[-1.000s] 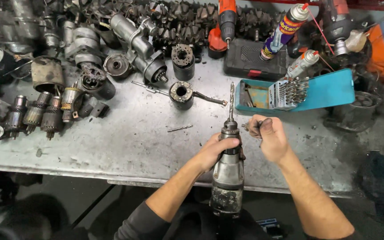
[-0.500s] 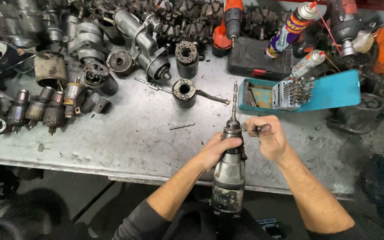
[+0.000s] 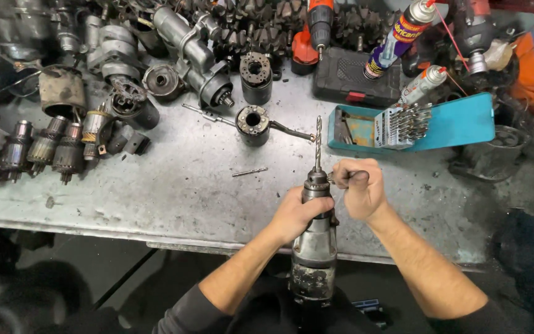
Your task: The person uses a manual press tool to compress a cylindrical mechanical component on a workbench. They then move to a different area and use a power drill to remove a drill bit and insert a new one into the chuck.
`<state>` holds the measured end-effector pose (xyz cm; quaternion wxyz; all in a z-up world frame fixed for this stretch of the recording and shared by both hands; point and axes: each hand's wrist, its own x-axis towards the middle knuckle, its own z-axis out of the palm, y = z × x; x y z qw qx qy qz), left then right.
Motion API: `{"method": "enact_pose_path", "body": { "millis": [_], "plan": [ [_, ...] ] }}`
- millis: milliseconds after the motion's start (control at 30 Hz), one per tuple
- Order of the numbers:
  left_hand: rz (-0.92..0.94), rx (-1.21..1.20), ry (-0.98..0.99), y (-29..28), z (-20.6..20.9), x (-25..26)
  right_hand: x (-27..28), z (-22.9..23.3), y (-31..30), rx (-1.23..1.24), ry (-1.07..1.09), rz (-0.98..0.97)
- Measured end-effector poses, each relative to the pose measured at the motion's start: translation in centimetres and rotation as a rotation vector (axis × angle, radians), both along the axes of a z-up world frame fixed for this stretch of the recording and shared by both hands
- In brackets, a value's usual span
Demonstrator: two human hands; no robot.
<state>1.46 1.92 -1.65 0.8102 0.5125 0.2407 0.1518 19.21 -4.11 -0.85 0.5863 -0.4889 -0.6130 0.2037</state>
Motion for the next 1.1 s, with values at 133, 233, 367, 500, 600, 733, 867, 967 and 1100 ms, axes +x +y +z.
{"method": "enact_pose_path", "body": {
  "millis": [133,233,367,500,600,733,867,967,1100],
  "plan": [
    [0.046,0.098,0.023,-1.1,0.3,-0.7,-2.1,-0.3,-0.5,-0.116,0.266,-0.085],
    [0.095,0.227,0.017,-1.0,1.0,-0.6,-2.7,0.7,0.0,-0.178,0.469,-0.142],
    [0.075,0.147,0.029,-1.6,0.6,-0.9,-3.7,1.7,-0.6,-0.245,0.379,-0.252],
    [0.087,0.111,0.089,-1.2,1.2,-0.7,-4.3,3.5,0.0,-0.375,0.191,-0.387],
    [0.083,0.087,0.116,-1.6,0.8,-0.6,-4.5,3.8,0.2,-0.428,0.115,-0.468],
    [0.120,0.135,0.115,-1.3,0.2,-0.5,-4.4,4.0,1.0,-0.453,0.132,-0.481],
    [0.113,0.128,0.144,-1.6,1.2,0.0,-3.9,4.4,1.0,-0.518,0.186,-0.501],
    [0.113,0.107,0.160,-1.5,1.7,0.1,-3.6,4.2,1.2,-0.524,0.190,-0.505],
    [0.081,0.082,0.139,-1.4,1.0,0.3,-2.3,4.0,0.7,-0.541,0.322,-0.356]
  ]
}}
